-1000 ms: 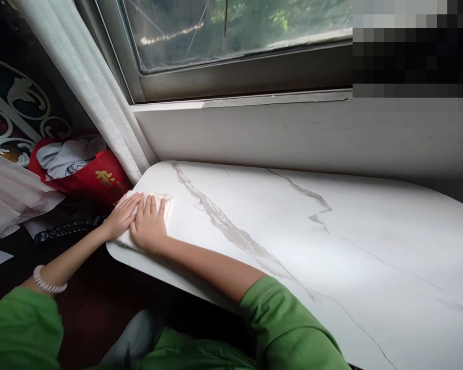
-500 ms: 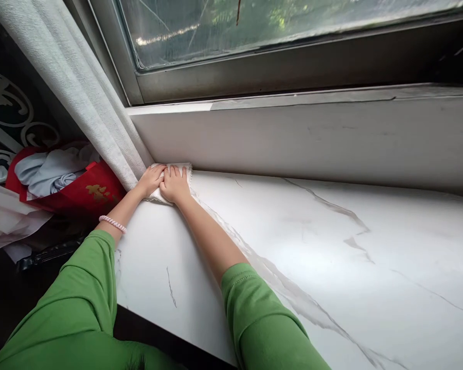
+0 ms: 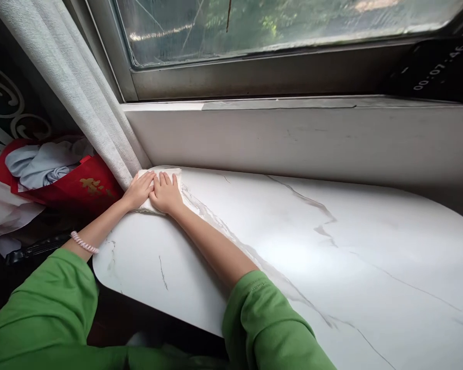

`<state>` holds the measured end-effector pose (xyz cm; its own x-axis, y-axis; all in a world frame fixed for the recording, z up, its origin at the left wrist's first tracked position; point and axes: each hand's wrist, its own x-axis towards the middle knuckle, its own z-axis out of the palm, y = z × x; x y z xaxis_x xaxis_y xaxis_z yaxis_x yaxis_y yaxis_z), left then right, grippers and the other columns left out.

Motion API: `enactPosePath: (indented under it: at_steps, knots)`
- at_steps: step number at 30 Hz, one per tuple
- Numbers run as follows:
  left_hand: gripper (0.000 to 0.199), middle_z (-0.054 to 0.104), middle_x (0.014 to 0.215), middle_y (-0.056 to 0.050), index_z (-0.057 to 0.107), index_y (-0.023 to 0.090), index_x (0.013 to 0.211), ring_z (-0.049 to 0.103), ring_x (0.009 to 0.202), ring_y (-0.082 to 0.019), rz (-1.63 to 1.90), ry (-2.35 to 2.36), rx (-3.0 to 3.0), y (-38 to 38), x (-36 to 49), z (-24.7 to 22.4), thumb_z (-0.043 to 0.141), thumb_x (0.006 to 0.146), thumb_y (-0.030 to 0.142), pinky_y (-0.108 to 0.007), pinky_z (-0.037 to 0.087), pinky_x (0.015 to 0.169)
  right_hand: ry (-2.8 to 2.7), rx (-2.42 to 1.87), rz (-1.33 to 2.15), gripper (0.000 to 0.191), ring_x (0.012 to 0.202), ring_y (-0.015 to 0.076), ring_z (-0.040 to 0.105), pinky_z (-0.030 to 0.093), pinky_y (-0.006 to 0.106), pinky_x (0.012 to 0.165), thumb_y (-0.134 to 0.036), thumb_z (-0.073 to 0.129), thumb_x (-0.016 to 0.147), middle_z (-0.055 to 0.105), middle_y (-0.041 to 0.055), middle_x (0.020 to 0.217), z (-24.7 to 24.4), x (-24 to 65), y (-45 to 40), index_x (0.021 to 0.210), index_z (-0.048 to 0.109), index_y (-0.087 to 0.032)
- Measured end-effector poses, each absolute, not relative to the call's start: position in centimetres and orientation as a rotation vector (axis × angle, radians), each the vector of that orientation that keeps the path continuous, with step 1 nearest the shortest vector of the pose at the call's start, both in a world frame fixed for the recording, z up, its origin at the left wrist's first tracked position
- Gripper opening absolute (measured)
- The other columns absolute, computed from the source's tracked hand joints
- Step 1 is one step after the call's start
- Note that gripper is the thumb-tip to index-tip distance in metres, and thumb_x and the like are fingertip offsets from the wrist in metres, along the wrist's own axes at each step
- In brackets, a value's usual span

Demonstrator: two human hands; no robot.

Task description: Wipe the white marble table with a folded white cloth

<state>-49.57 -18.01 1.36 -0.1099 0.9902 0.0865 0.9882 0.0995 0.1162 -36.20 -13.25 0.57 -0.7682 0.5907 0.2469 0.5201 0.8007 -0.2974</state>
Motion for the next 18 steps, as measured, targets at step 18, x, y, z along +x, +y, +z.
enactPosePath:
  at_steps: [18]
  knots:
    - [0.057, 0.032, 0.151, -0.012, 0.022, 0.015, 0.149, 0.025, 0.141, -0.025, 0.236, 2.487, 2.11, -38.7, -41.5, 1.1, 0.027, 0.093, 0.026, -0.049, 0.012, 0.116, -2.713, -0.31, 0.468, 0.063, 0.14, 0.0379, 0.018, 0.007, 0.064, 0.111, -0.034, 0.033, 0.093, 0.027, 0.0259, 0.149, 1.4, -27.7, -29.1, 0.143, 0.031, 0.004]
